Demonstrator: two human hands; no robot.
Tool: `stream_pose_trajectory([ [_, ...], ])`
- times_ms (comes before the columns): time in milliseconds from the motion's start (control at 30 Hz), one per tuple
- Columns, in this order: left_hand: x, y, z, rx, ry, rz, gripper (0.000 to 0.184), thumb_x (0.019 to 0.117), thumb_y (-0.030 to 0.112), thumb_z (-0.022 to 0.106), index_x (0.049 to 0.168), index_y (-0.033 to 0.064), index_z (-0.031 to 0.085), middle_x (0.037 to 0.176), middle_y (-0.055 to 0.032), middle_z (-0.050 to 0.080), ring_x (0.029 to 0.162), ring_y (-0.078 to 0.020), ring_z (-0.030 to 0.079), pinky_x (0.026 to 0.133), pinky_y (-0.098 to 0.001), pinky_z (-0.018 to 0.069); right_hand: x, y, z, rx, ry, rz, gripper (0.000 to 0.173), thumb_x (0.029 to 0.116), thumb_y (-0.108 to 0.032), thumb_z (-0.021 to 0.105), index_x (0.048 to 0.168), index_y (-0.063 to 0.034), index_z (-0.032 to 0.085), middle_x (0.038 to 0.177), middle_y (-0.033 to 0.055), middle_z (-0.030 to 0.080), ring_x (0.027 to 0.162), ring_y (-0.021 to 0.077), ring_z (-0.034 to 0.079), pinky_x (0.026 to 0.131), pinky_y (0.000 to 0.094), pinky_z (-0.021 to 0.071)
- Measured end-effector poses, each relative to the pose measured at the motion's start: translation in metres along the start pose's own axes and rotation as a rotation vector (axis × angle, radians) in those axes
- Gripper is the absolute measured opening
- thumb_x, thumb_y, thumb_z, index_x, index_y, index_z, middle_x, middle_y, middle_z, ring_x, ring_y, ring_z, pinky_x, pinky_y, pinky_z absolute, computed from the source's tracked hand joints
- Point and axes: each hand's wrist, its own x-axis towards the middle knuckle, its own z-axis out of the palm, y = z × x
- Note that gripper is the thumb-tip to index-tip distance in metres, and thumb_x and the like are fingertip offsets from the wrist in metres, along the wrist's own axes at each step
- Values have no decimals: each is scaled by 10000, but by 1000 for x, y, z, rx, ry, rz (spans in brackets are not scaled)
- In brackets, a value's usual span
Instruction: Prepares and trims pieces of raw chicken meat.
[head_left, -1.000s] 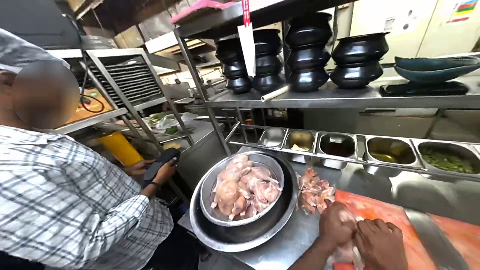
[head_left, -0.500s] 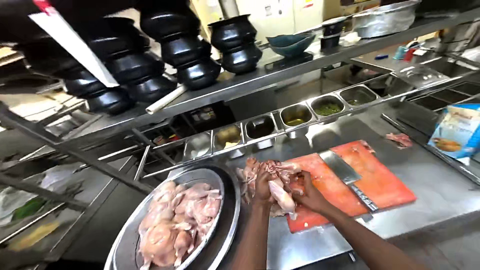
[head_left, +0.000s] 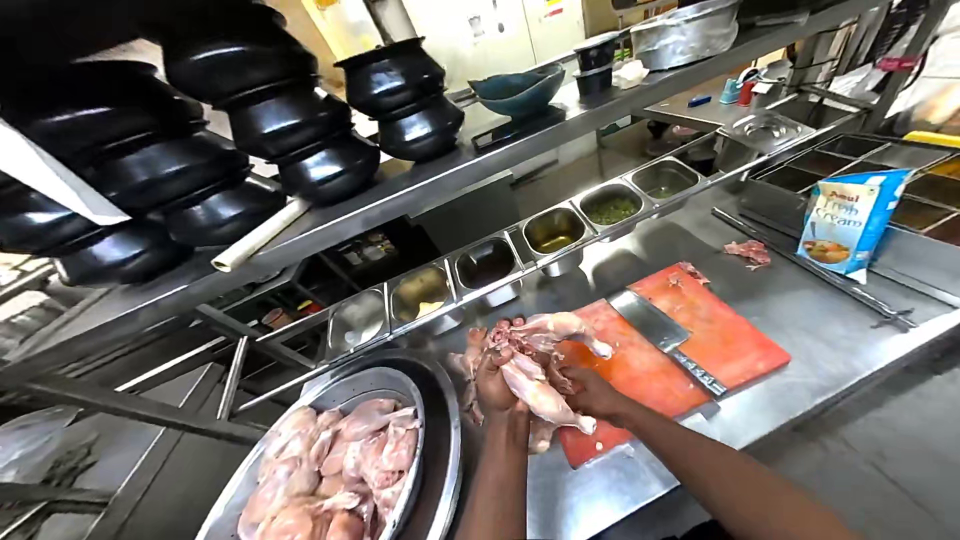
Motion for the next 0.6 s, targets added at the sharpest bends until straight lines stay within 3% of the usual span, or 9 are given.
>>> stream_pose_trajectory([
  [33, 4, 4, -1, 6, -27, -3, 210, 880, 129, 529, 777, 144, 711, 730, -18, 720, 682, -99, 713, 621, -293, 606, 1, 4, 4, 23, 8, 24, 455, 917, -115, 688, 1353, -18, 601, 1245, 212, 654, 1071, 295, 669, 936, 506, 556],
  [100, 12, 14, 0, 3, -90, -8, 135, 882, 151, 588, 852, 131, 718, 779, -37, 730, 729, -115, 723, 655, -314, 617, 4, 0, 9, 37, 70, 134, 468, 918, -158, 687, 1364, -72, 573, 1214, 201, 650, 991, 305, 686, 821, 515, 593],
  [133, 14, 21, 4, 20, -102, 4, 161, 888, 163, 574, 843, 139, 727, 779, -30, 735, 732, -110, 725, 659, -313, 618, 4, -6, 8, 14, 100, 195, 446, 921, -187, 693, 1342, -95, 579, 1175, 198, 658, 947, 315, 691, 781, 528, 591],
  [200, 18, 40, 8, 58, -88, 73, 252, 910, 168, 509, 788, 151, 729, 758, -21, 734, 719, -109, 720, 649, -314, 612, 4, -14, -6, -94, 149, 264, 410, 920, -227, 723, 1300, -119, 615, 1125, 196, 692, 941, 340, 701, 812, 561, 575],
  [333, 25, 77, -17, 241, 10, 247, 358, 935, 113, 364, 775, 165, 680, 744, 3, 727, 701, -91, 711, 640, -299, 612, 3, -18, -49, -124, 302, 279, 372, 874, -201, 767, 1221, -125, 658, 1039, 192, 709, 895, 359, 703, 775, 584, 571],
  [467, 24, 70, -26, 221, -12, 263, 442, 998, 215, 332, 805, 179, 729, 786, 13, 747, 746, -82, 721, 668, -295, 615, -6, -30, -120, -268, 455, 226, 386, 870, -222, 762, 1232, -127, 666, 1085, 200, 706, 990, 396, 689, 846, 644, 543],
  [533, 19, 74, -24, 114, 101, 295, 410, 1035, 301, 333, 904, 104, 667, 811, -58, 730, 774, -171, 726, 691, -392, 623, -21, -20, -165, -357, 552, 267, 385, 901, -204, 726, 1269, -123, 651, 1104, 225, 703, 1016, 429, 683, 844, 667, 531],
  [600, 17, 80, -13, 59, 106, 377, 307, 1011, 239, 399, 990, 1, 591, 832, -127, 710, 812, -252, 731, 742, -473, 617, -45, -2, -218, -387, 702, 335, 419, 923, -222, 707, 1319, -112, 624, 1164, 239, 691, 1073, 444, 671, 883, 679, 524],
])
